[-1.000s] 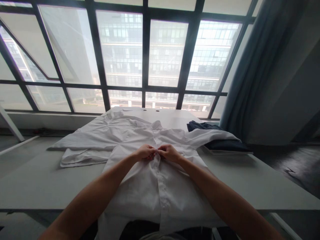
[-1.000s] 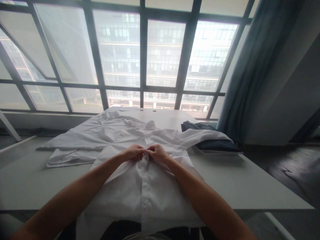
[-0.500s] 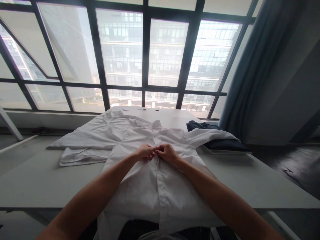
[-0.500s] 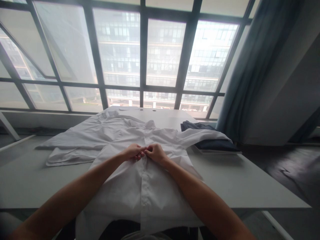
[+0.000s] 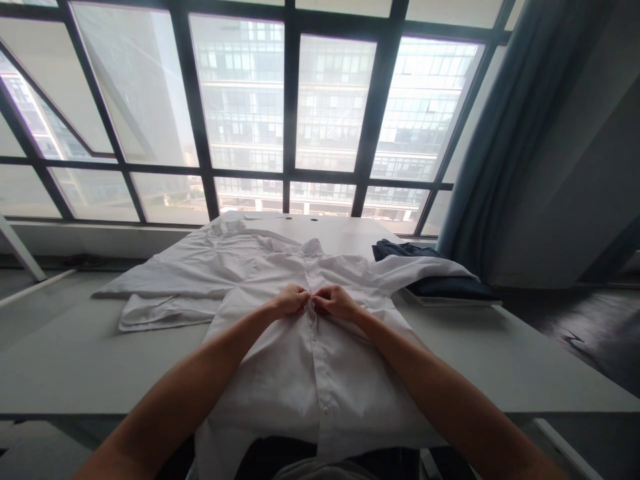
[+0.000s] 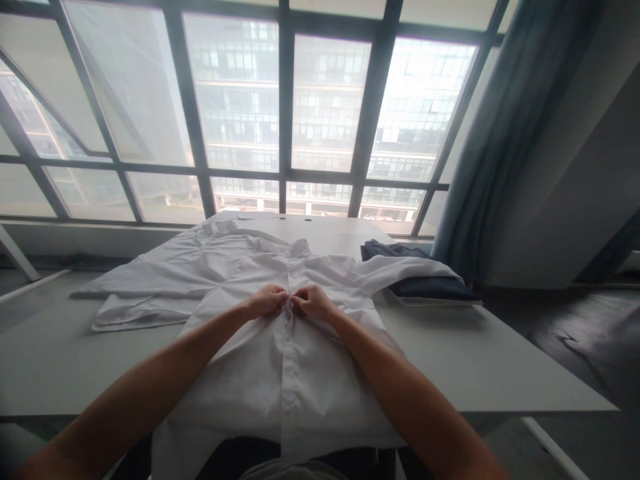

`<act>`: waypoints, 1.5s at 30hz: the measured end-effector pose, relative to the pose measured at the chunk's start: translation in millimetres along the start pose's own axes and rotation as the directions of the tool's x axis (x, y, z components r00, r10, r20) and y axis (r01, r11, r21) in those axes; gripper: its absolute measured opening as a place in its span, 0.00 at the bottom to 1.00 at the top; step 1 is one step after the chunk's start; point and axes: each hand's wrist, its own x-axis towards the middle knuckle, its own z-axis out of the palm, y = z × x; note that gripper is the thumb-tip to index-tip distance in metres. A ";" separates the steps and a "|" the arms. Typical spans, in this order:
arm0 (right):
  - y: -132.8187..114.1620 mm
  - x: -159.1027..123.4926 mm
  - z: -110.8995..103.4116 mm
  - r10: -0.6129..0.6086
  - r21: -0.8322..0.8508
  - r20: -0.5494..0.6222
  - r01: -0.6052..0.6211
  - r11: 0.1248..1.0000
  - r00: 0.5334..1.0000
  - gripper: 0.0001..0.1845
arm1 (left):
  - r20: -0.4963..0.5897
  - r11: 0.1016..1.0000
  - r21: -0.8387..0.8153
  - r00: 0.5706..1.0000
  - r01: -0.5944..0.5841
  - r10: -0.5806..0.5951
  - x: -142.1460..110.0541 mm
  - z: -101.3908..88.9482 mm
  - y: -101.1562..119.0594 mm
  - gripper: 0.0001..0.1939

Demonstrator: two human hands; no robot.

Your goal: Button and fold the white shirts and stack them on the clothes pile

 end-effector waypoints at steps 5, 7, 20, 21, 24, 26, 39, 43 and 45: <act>-4.9 0.6 1.5 0.010 0.024 0.006 -0.010 1.000 1.000 0.12 | 0.077 0.988 0.099 0.991 -0.118 0.110 1.8 -6.1 -1.2 0.16; -5.5 1.4 1.9 0.035 0.045 0.020 -0.036 0.998 0.999 0.12 | 0.066 0.953 0.259 0.987 -0.158 0.145 2.5 -8.0 -0.9 0.15; 8.5 -9.1 -21.1 -0.024 -0.543 -0.188 -0.083 0.835 0.982 0.20 | 0.143 0.555 0.769 0.931 -0.318 0.336 -9.0 -29.8 -13.3 0.16; 11.9 -11.8 -25.1 0.030 -0.598 -0.140 -0.108 0.794 0.990 0.25 | 0.163 0.530 0.790 0.939 -0.308 0.302 -11.3 -29.5 -14.3 0.19; 17.9 -21.2 -33.6 0.232 -0.704 -0.028 -0.184 0.686 0.972 0.34 | 0.182 0.461 0.854 0.968 -0.243 0.172 -21.0 -25.3 -13.8 0.27; 16.8 -28.7 -36.1 0.297 -0.735 -0.005 -0.205 0.646 0.955 0.37 | 0.187 0.425 0.880 0.977 -0.211 0.098 -30.5 -20.8 -11.7 0.30; -20.4 0.8 -57.7 0.312 -0.875 -0.050 -0.193 0.445 0.949 0.28 | 0.248 0.377 0.879 0.956 -0.290 0.157 -33.6 -5.2 17.8 0.26; -20.2 44.7 -54.2 0.234 -0.867 -0.100 -0.200 0.457 0.967 0.20 | 0.133 0.398 0.880 0.938 -0.261 0.321 25.0 -40.0 16.6 0.19; -15.6 70.0 -53.2 0.145 -0.846 -0.129 -0.186 0.499 0.981 0.19 | 0.082 0.355 0.913 0.942 -0.202 0.325 54.8 -56.6 10.1 0.18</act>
